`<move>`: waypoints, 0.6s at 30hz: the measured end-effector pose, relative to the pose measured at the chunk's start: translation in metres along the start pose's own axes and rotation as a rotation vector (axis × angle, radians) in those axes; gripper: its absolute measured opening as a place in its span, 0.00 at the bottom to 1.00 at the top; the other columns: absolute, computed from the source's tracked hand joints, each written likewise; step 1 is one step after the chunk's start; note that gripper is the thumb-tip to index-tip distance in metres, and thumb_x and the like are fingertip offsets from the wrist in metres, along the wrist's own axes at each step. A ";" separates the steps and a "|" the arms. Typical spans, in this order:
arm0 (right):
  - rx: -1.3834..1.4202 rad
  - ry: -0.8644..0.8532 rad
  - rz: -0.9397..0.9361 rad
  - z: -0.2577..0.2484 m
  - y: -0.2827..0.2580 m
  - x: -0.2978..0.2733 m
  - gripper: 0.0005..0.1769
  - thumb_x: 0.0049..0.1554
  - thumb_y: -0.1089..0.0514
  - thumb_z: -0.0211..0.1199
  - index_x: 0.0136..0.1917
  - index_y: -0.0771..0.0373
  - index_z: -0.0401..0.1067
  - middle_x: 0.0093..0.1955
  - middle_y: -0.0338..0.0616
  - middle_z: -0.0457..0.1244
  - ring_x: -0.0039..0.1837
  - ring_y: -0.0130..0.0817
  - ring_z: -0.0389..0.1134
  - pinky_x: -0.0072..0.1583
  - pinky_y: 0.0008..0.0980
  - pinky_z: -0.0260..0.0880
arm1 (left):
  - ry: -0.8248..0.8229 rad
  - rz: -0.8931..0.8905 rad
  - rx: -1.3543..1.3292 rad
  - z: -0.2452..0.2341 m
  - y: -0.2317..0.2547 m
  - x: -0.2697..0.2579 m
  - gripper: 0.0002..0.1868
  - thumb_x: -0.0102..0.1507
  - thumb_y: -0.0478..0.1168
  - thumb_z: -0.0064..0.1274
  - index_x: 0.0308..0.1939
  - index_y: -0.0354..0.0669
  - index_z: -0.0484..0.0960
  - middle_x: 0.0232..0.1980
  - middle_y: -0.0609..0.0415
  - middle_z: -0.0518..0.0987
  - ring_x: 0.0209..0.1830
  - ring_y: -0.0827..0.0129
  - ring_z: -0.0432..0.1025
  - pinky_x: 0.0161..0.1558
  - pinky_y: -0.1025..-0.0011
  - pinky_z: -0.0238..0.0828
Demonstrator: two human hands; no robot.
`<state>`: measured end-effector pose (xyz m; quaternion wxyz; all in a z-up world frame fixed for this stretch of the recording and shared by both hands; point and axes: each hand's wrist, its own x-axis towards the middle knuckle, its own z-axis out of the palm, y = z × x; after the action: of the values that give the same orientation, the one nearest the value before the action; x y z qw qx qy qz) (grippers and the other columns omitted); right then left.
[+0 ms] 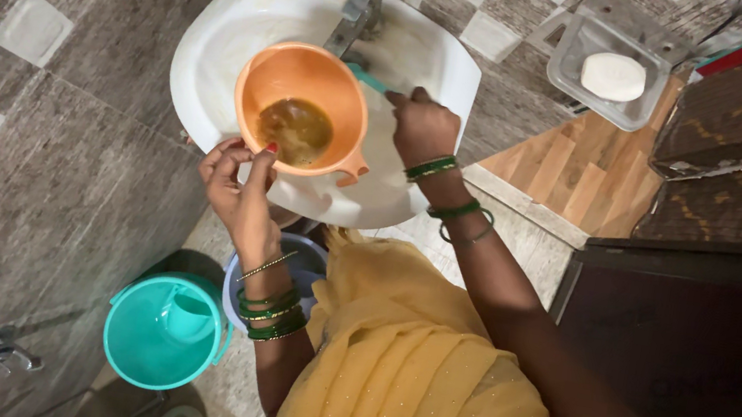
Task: The person scrubs the inside of an orange plastic bowl with a blue brush while holding it under a running tap in a bathroom sink. The person repeatedly rinses the brush and the bowl, ensuring the interior is cleaned.
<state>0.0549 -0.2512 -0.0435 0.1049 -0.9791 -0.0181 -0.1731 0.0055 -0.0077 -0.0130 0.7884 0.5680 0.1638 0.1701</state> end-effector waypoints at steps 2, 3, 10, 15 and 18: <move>-0.020 -0.027 0.035 -0.022 0.011 -0.010 0.16 0.54 0.58 0.66 0.55 0.46 0.82 0.42 0.44 0.68 0.40 0.45 0.71 0.40 0.46 0.69 | -0.003 0.005 -0.005 -0.003 0.000 -0.002 0.10 0.58 0.28 0.65 0.30 0.36 0.76 0.57 0.55 0.68 0.43 0.74 0.71 0.34 0.78 0.70; -0.028 -0.040 0.056 -0.037 0.017 -0.016 0.16 0.54 0.58 0.67 0.56 0.45 0.82 0.43 0.44 0.68 0.40 0.46 0.71 0.41 0.46 0.69 | -0.011 0.013 -0.005 -0.004 0.000 -0.001 0.10 0.58 0.28 0.65 0.31 0.36 0.77 0.58 0.55 0.68 0.44 0.74 0.71 0.35 0.78 0.70; 0.043 -0.036 0.144 -0.083 0.029 -0.028 0.14 0.53 0.54 0.71 0.54 0.45 0.82 0.42 0.47 0.69 0.43 0.51 0.71 0.42 0.49 0.67 | 0.008 0.028 0.000 -0.007 0.000 0.003 0.11 0.58 0.29 0.66 0.30 0.37 0.76 0.58 0.55 0.68 0.47 0.73 0.71 0.34 0.78 0.70; 0.147 -0.002 0.116 -0.040 0.016 0.005 0.14 0.53 0.55 0.70 0.54 0.44 0.82 0.42 0.43 0.69 0.42 0.49 0.71 0.45 0.49 0.69 | 0.016 0.028 0.017 -0.003 0.004 0.000 0.11 0.57 0.29 0.66 0.30 0.37 0.76 0.57 0.55 0.68 0.50 0.73 0.71 0.35 0.78 0.73; 0.151 -0.004 0.130 -0.032 0.011 0.012 0.14 0.53 0.55 0.70 0.53 0.45 0.82 0.42 0.42 0.69 0.41 0.49 0.71 0.43 0.49 0.68 | 0.007 0.011 0.016 -0.002 0.001 -0.004 0.10 0.57 0.28 0.66 0.30 0.36 0.77 0.57 0.55 0.68 0.47 0.71 0.71 0.34 0.77 0.72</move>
<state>0.0563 -0.2690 -0.0123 0.1892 -0.9679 0.0325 -0.1622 0.0011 -0.0079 -0.0122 0.7823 0.5746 0.1648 0.1749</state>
